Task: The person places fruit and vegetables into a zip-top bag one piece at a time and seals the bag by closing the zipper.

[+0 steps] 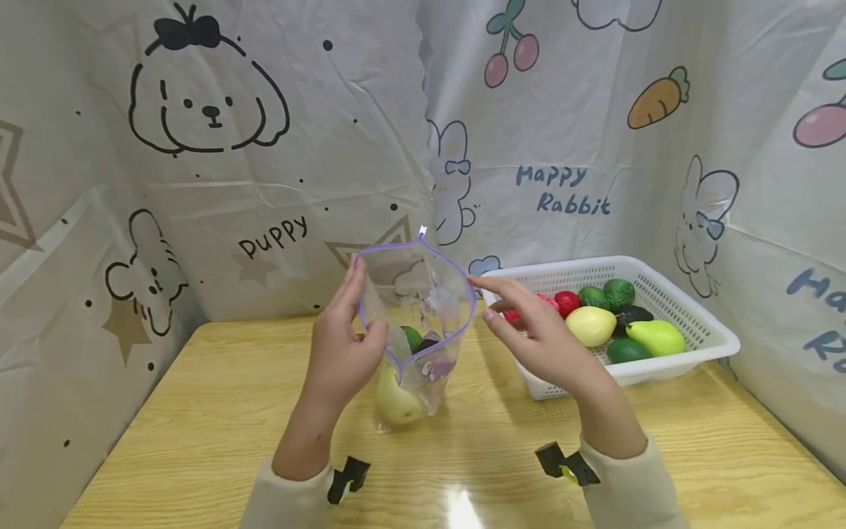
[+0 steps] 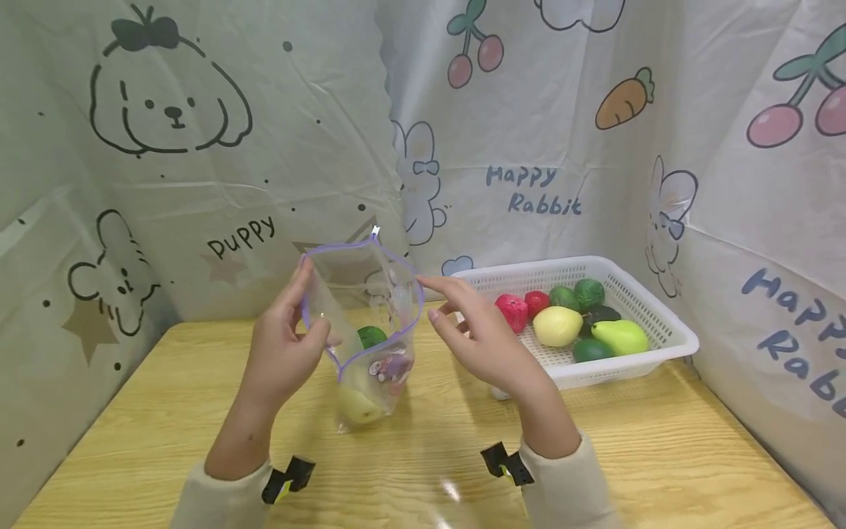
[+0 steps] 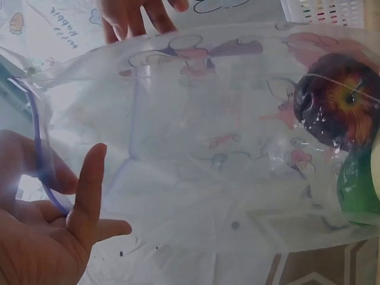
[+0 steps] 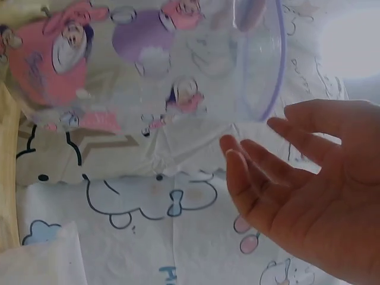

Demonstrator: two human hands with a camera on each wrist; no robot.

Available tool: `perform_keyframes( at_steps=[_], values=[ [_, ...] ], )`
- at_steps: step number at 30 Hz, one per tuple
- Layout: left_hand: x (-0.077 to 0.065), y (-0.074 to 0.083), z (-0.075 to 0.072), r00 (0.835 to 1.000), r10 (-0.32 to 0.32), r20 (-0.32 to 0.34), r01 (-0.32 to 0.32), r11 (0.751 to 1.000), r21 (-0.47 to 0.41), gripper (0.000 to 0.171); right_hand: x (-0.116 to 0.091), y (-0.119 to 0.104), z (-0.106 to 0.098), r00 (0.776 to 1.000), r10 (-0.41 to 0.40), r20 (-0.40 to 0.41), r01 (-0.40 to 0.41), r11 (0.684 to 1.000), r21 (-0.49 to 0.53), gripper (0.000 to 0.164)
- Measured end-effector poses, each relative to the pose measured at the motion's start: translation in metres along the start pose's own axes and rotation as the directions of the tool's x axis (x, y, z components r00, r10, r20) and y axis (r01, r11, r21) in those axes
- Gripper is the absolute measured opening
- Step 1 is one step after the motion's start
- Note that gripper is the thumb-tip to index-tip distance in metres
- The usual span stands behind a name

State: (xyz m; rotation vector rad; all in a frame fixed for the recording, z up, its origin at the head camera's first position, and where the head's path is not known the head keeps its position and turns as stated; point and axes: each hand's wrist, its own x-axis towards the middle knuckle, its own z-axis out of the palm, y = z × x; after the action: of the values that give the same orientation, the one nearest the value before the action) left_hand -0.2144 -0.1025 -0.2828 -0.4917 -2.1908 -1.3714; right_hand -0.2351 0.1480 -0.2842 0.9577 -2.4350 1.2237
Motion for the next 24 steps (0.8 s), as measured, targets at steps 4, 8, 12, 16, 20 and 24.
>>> perform_keyframes(
  at_steps=[4,8,12,16,20,24],
  values=[
    [-0.002,0.019,-0.004,0.999,0.022,-0.041,-0.021,0.999,0.03,0.072,-0.004,0.007,-0.015,0.999,0.016,-0.032,-0.016,1.0,0.001,0.037],
    [-0.003,0.032,-0.008,0.994,0.058,-0.088,-0.051,0.995,0.083,0.07,-0.008,0.021,-0.026,0.995,0.098,-0.014,-0.099,0.989,-0.107,0.033],
    [-0.003,0.031,-0.01,0.985,0.095,-0.143,-0.076,0.988,0.134,0.071,-0.011,0.038,-0.029,0.972,0.227,0.065,-0.206,0.948,-0.242,0.029],
    [0.0,0.023,-0.012,0.971,0.129,-0.204,-0.092,0.98,0.179,0.074,-0.014,0.055,-0.028,0.918,0.362,0.162,-0.284,0.886,-0.367,0.028],
    [0.002,0.009,-0.011,0.971,0.128,-0.204,-0.092,0.98,0.176,0.075,-0.015,0.07,-0.026,0.851,0.47,0.234,-0.343,0.835,-0.43,0.038],
    [0.006,-0.01,-0.004,0.983,0.099,-0.154,-0.075,0.985,0.155,0.078,-0.016,0.084,-0.019,0.794,0.531,0.296,-0.367,0.807,-0.462,0.049]
  ],
)
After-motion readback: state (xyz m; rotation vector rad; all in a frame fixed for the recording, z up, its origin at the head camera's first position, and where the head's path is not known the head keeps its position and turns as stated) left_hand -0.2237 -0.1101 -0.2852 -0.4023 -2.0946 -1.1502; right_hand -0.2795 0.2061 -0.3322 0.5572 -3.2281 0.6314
